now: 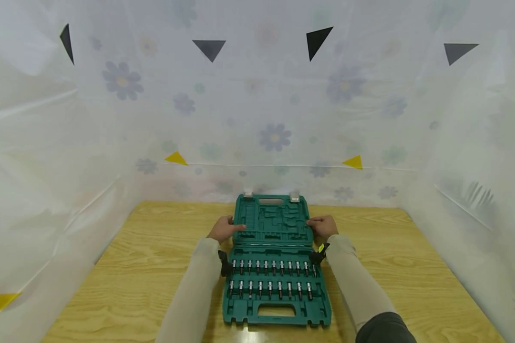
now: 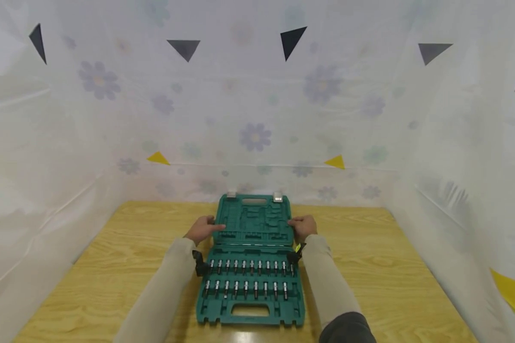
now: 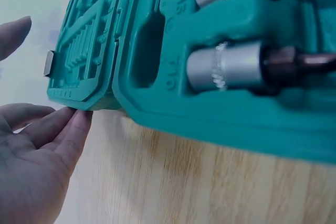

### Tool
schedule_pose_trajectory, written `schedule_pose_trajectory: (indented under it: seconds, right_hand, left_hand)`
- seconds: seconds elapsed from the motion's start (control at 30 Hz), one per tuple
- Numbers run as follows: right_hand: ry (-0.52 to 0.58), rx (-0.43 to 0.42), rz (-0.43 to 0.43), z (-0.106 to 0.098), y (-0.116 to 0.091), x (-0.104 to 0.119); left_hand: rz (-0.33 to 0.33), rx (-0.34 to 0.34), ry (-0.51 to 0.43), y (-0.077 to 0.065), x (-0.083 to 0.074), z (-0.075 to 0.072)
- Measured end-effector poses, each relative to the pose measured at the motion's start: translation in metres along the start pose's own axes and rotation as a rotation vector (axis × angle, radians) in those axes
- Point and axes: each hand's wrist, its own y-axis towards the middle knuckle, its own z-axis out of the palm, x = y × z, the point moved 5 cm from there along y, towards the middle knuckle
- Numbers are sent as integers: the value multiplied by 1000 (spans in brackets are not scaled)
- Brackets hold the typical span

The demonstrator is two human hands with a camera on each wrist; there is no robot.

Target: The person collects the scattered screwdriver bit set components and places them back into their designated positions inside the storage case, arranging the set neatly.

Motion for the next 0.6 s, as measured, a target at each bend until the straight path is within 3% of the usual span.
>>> schedule_pose_trajectory:
  seconds: [0.27,0.6]
  right_hand:
    - [139,-38,-6,-2,-6,8]
    - [201,-65,-54,-8,-13,16]
  left_hand:
    - [42,-37,-46,0,-5,-5]
    - [92,-84,-68,-2,-12,-12]
